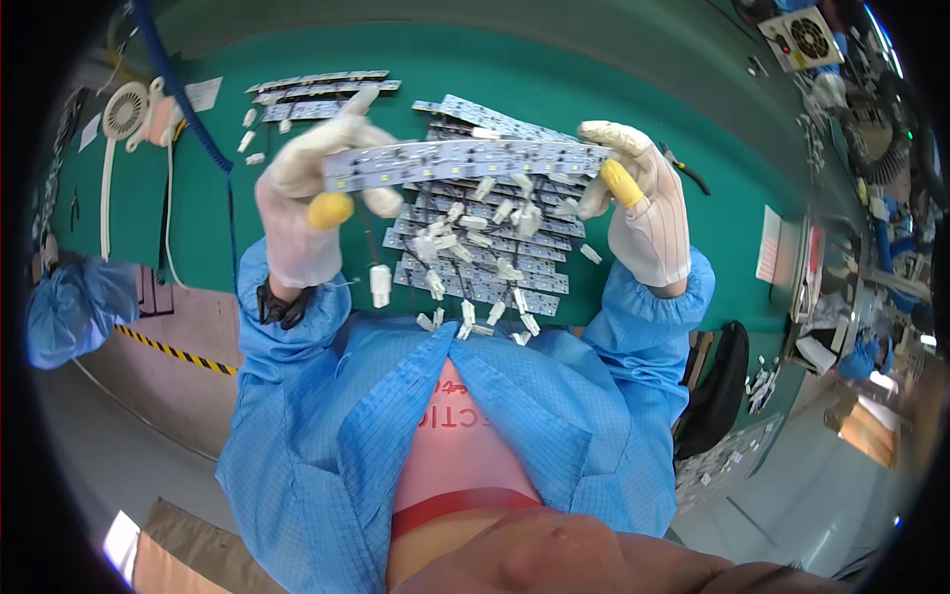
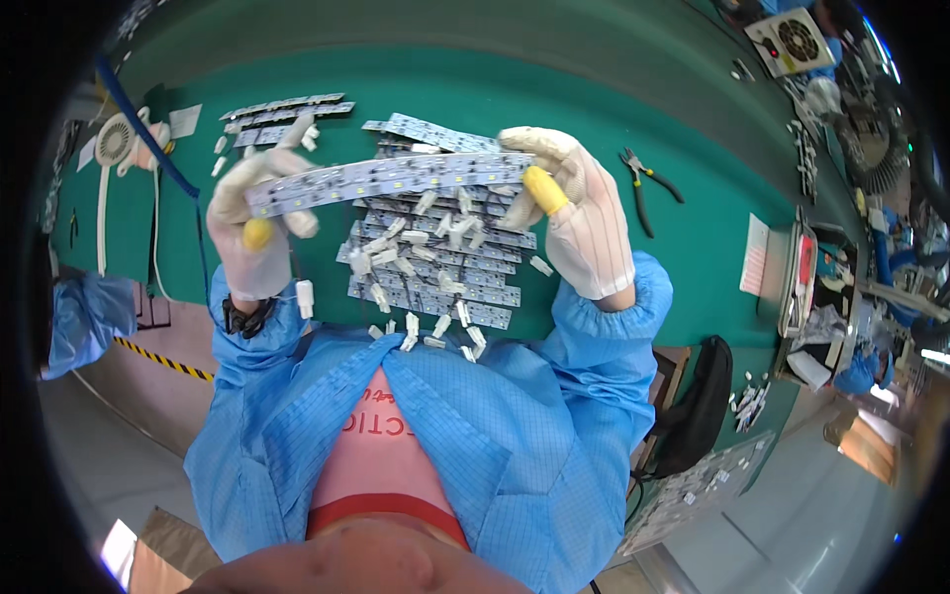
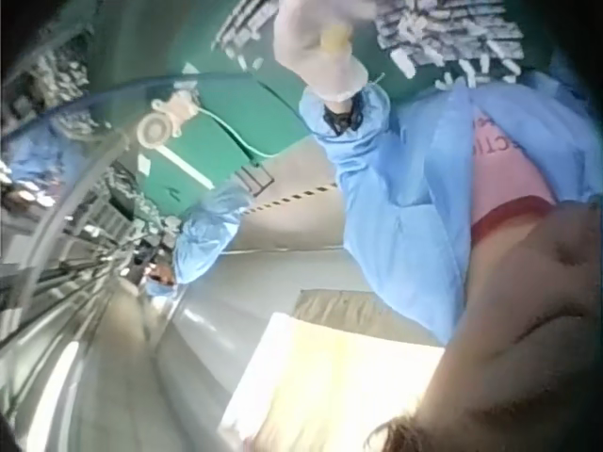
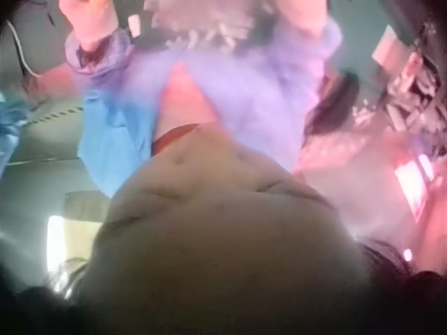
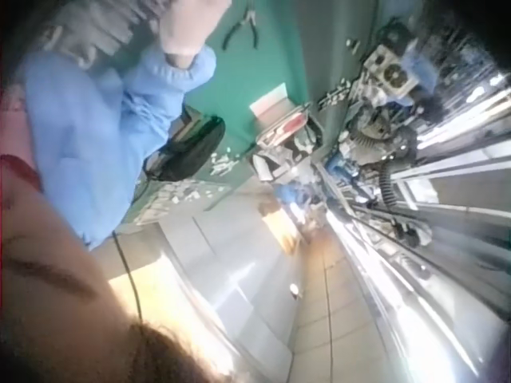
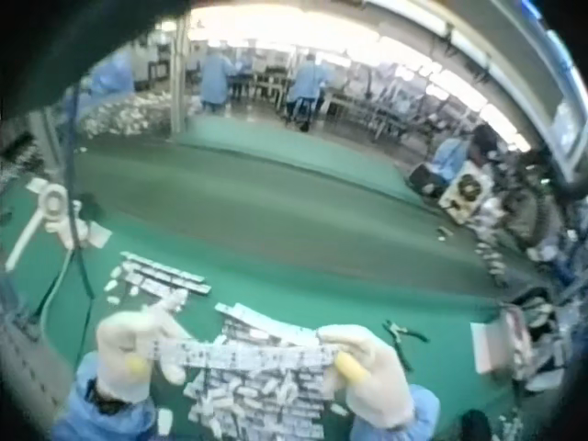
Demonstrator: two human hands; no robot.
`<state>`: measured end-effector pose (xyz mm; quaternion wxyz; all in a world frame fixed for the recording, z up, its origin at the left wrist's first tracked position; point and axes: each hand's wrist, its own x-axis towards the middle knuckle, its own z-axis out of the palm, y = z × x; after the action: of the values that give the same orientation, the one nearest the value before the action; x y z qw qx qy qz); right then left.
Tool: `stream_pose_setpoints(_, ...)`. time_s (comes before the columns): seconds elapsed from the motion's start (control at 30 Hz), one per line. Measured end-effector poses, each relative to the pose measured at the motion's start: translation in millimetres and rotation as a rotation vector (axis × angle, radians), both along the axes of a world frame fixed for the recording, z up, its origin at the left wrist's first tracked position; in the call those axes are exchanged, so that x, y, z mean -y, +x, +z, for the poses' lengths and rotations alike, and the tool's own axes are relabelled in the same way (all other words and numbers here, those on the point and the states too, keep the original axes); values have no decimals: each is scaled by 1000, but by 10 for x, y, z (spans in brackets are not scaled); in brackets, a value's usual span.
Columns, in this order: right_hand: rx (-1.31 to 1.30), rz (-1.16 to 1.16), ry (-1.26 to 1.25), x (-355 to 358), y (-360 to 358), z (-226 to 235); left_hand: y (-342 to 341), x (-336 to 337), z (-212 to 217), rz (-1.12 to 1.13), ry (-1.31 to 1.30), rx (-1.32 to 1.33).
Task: Inspecting and stacking printed circuit board panels at a production station.
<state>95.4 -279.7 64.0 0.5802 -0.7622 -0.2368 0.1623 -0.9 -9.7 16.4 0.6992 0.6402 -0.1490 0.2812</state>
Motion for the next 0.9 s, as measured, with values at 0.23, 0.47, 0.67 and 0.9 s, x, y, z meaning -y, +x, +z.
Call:
stream_pose_setpoints(0.23, 41, -51, -8, 125, 76, -143, -32, -80, 49, 67, 64, -446)
stream_pose_setpoints(0.47, -37, 18, 88, 24, -124, 52, 54, -147, -17, 347, 362, -480)
stream_pose_setpoints(0.67, -125, 96, 190, 64, -61, 8, -21, -54, 46, 393, 238, -550)
stream_pose_setpoints(0.9, -340, 99, 283, 123, 45, -175, -49, -150, -8, 313, 471, -465)
